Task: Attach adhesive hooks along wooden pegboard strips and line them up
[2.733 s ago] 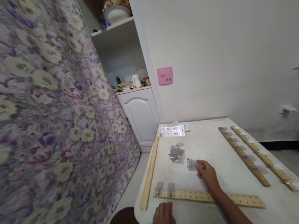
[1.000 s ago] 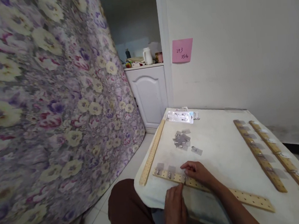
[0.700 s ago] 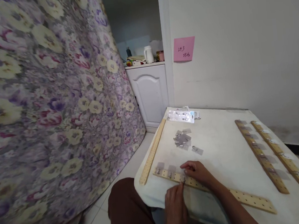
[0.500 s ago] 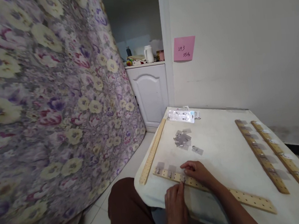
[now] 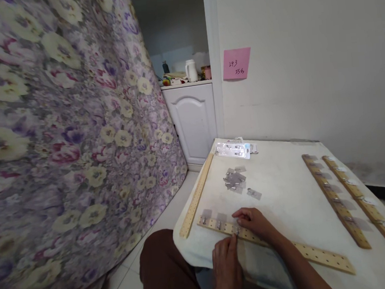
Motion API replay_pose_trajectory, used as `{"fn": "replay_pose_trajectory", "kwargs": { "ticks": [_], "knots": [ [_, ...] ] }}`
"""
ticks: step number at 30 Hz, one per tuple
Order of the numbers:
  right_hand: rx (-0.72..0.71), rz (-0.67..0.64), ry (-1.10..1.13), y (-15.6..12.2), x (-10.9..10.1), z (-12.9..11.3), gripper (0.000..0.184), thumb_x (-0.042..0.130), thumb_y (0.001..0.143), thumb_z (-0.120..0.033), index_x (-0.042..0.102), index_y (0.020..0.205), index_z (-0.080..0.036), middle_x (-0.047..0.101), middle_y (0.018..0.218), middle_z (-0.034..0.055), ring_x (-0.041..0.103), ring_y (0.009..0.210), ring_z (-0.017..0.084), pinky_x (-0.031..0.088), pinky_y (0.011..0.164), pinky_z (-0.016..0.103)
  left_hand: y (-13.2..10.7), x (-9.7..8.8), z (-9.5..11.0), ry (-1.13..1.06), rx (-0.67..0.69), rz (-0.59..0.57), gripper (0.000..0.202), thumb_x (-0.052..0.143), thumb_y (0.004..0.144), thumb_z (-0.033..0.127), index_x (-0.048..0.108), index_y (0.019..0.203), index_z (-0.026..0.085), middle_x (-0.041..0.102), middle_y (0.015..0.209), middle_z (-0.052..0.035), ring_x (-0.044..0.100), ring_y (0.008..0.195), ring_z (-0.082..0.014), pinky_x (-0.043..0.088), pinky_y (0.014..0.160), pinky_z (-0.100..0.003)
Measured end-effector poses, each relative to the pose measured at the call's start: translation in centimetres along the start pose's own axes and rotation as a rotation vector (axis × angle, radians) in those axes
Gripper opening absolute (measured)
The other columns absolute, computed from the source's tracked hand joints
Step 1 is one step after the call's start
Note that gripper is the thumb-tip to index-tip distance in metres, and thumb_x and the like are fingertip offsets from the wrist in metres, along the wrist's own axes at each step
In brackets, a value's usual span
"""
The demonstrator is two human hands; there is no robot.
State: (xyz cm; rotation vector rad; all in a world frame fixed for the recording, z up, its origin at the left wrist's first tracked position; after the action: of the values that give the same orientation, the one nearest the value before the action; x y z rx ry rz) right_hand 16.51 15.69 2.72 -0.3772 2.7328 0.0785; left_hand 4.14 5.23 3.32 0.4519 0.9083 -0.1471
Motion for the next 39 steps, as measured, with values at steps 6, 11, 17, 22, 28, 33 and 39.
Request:
{"fn": "replay_pose_trajectory", "kwargs": {
  "ticks": [6, 11, 17, 22, 28, 33, 39],
  "knots": [
    [-0.003, 0.005, -0.018, 0.02, -0.05, 0.03, 0.028, 0.056, 0.074, -0.026, 0.070, 0.094, -0.014, 0.066, 0.070, 0.0024, 0.057, 0.063, 0.016, 0.041, 0.060, 0.025, 0.03, -0.26, 0.27, 0.004, 0.006, -0.012, 0.062, 0.040, 0.075, 0.002, 0.040, 0.136, 0.016, 0.053, 0.121, -0.0134, 0.046, 0.110, -0.0239, 0.038, 0.094, -0.041],
    [-0.016, 0.017, -0.055, 0.08, -0.06, 0.26, 0.027, 0.056, 0.074, -0.026, 0.071, 0.094, -0.016, 0.066, 0.069, 0.0021, 0.057, 0.063, 0.016, 0.041, 0.060, 0.025, 0.15, -0.29, 0.31, 0.006, -0.024, -0.034, 0.064, 0.039, 0.073, 0.001, 0.040, 0.135, 0.016, 0.053, 0.122, -0.0133, 0.045, 0.110, -0.0245, 0.036, 0.095, -0.042],
    [-0.019, 0.026, -0.069, 0.08, -0.09, 0.17, 0.027, 0.056, 0.075, -0.026, 0.071, 0.095, -0.017, 0.068, 0.072, 0.0026, 0.058, 0.065, 0.016, 0.041, 0.061, 0.025, 0.23, -0.19, 0.32, 0.037, -0.045, -0.071, 0.068, 0.039, 0.070, 0.000, 0.040, 0.135, 0.016, 0.053, 0.122, -0.0132, 0.045, 0.111, -0.0256, 0.036, 0.095, -0.043],
    [-0.023, 0.024, -0.078, -0.07, -0.16, -0.11, 0.027, 0.056, 0.076, -0.027, 0.070, 0.095, -0.017, 0.067, 0.071, 0.0019, 0.058, 0.064, 0.016, 0.041, 0.060, 0.025, 0.34, -0.31, 0.60, 0.071, -0.018, -0.068, 0.068, 0.038, 0.070, -0.001, 0.039, 0.136, 0.016, 0.053, 0.121, -0.0131, 0.045, 0.109, -0.0257, 0.037, 0.094, -0.043],
    [-0.006, 0.024, -0.093, -0.31, -0.01, 0.00, 0.029, 0.063, 0.071, -0.031, 0.069, 0.097, -0.018, 0.065, 0.071, 0.0007, 0.055, 0.063, 0.014, 0.040, 0.059, 0.024, 0.54, -0.28, 0.69, 0.100, -0.019, -0.078, 0.067, 0.038, 0.070, -0.001, 0.040, 0.135, 0.015, 0.053, 0.119, -0.0129, 0.046, 0.108, -0.0250, 0.037, 0.094, -0.043],
    [-0.029, 0.034, -0.170, -0.30, -0.01, -0.11, 0.033, 0.068, 0.067, -0.030, 0.069, 0.099, -0.020, 0.065, 0.073, 0.0000, 0.054, 0.062, 0.013, 0.040, 0.059, 0.024, 0.51, -0.25, 0.57, 0.090, -0.038, -0.087, 0.068, 0.038, 0.070, 0.000, 0.039, 0.136, 0.018, 0.053, 0.120, -0.0122, 0.046, 0.109, -0.0254, 0.037, 0.094, -0.043],
    [-0.015, 0.053, -0.222, -0.38, -0.21, -0.36, 0.033, 0.069, 0.067, -0.032, 0.069, 0.099, -0.022, 0.066, 0.075, 0.0004, 0.055, 0.066, 0.015, 0.041, 0.062, 0.025, 0.42, -0.56, 0.77, 0.055, 0.006, -0.042, 0.069, 0.036, 0.071, -0.001, 0.037, 0.138, 0.018, 0.053, 0.120, -0.0125, 0.046, 0.109, -0.0257, 0.039, 0.093, -0.044]
  ]
}}
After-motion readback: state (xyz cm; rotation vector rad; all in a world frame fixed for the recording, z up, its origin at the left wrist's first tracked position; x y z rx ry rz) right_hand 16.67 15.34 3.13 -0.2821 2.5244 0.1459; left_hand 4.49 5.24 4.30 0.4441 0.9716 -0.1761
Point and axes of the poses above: each hand's wrist, its own y-axis towards the middle knuckle, its own x-axis out of the palm, z = x × y, the point moved 9 cm from there along y, towards the middle knuckle
